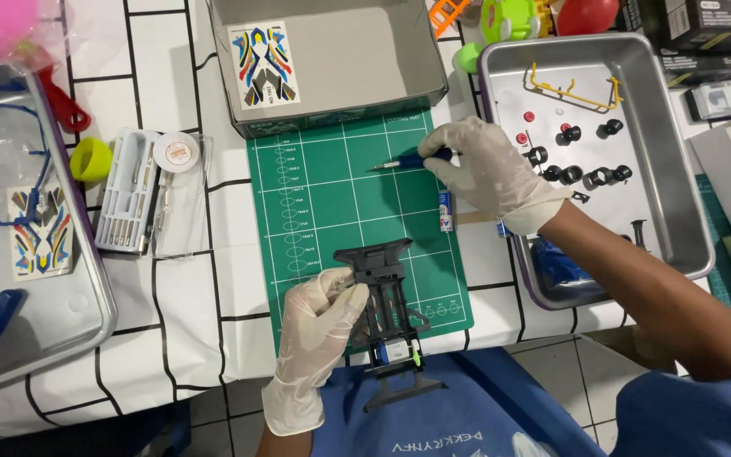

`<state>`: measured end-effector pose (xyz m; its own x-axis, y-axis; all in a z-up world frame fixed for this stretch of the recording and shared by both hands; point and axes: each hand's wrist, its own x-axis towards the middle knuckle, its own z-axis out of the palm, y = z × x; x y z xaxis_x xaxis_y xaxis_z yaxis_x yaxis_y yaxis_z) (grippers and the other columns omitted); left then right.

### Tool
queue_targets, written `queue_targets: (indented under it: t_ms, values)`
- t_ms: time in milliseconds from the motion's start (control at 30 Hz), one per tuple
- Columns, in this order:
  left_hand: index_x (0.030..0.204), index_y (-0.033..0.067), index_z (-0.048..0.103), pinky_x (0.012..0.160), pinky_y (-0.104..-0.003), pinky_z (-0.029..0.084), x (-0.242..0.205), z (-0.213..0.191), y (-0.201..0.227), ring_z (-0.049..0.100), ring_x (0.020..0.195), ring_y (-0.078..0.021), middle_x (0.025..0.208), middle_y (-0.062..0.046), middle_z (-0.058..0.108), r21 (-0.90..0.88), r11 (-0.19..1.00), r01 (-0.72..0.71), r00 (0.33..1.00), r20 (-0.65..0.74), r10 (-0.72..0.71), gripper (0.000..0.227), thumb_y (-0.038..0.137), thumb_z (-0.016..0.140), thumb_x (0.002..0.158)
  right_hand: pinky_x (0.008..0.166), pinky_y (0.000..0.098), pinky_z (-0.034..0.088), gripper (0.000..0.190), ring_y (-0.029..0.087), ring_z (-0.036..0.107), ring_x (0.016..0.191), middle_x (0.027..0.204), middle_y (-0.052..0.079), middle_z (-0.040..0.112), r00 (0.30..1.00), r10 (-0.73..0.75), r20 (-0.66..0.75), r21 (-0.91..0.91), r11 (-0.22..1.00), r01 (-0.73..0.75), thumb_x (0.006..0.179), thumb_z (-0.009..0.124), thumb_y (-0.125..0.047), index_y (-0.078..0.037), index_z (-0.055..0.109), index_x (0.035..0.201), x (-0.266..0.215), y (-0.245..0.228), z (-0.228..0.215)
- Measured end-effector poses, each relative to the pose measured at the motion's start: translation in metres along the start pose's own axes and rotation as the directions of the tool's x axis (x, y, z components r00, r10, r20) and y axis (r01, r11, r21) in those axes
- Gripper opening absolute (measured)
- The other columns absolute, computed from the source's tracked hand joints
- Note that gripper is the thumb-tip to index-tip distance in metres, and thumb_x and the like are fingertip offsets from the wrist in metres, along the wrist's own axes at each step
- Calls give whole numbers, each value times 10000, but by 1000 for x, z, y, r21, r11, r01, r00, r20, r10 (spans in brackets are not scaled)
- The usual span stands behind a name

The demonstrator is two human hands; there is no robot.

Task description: The person inserts batteries into a black plastic chassis of a remote-controlled vehicle. They use a screwdriver to tighten a screw on the chassis and then place a black cover over the battery compartment.

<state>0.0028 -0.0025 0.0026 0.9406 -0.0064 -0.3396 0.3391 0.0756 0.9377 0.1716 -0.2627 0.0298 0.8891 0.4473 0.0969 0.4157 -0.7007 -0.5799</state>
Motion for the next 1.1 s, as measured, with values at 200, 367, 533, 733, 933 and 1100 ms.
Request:
queue_targets:
  t_ms: [200, 367, 533, 733, 933, 1100]
  values:
    - [445, 66, 489, 548, -233, 480, 1, 0, 2, 495, 513, -60, 904, -120, 801, 40, 998, 44, 999, -3, -44, 532, 189, 748, 893, 899, 410, 610, 409, 287, 678, 937, 1058, 133, 656, 867, -486, -108, -154, 870, 468, 984, 653, 91, -45, 455, 1314, -12, 3, -3]
    - [424, 92, 409, 529, -233, 495, 1, 3, 6, 533, 496, -52, 1101, -165, 820, 45, 998, 43, 999, -25, -42, 572, 195, 745, 875, 542, 318, 515, 724, 143, 467, 489, 772, 27, 529, 733, 506, 454, 380, 634, -673, 785, 642, -528, -70, 632, 1345, -34, -63, -38]
    - [782, 10, 657, 605, -255, 452, 0, 1, 5, 539, 654, -91, 886, -58, 561, 32, 998, 46, 999, 6, -47, 269, 246, 736, 884, 919, 344, 519, 532, 211, 514, 1132, 1240, 48, 510, 895, 329, 300, 401, 808, -431, 825, 747, -357, -111, 533, 1245, -55, -33, -10]
    - [428, 109, 449, 715, -320, 585, -1, 1, 8, 773, 823, -153, 908, -194, 804, 53, 998, 26, 1000, -3, -26, 538, 233, 739, 864, 796, 244, 638, 664, 190, 644, 898, 1216, 139, 486, 993, -83, 88, 13, 997, 82, 841, 815, -100, 21, 522, 1424, -75, -46, -14]
    - [516, 58, 595, 710, -294, 597, 0, 1, 8, 767, 809, -137, 1085, -199, 813, 82, 995, 58, 998, 0, -58, 427, 265, 744, 858, 653, 205, 603, 590, 67, 649, 625, 1145, 137, 667, 978, 209, 4, 571, 803, -173, 818, 780, -1, -20, 580, 1372, -100, -90, -17]
    - [441, 95, 448, 789, -324, 605, -1, 1, 2, 610, 586, -92, 566, -58, 627, 39, 999, 16, 1000, 4, -16, 539, 163, 747, 884, 834, 324, 725, 576, 236, 782, 906, 1122, 197, 743, 937, 325, -127, 837, 542, -74, 757, 818, 45, -15, 636, 1301, -127, -90, 9]
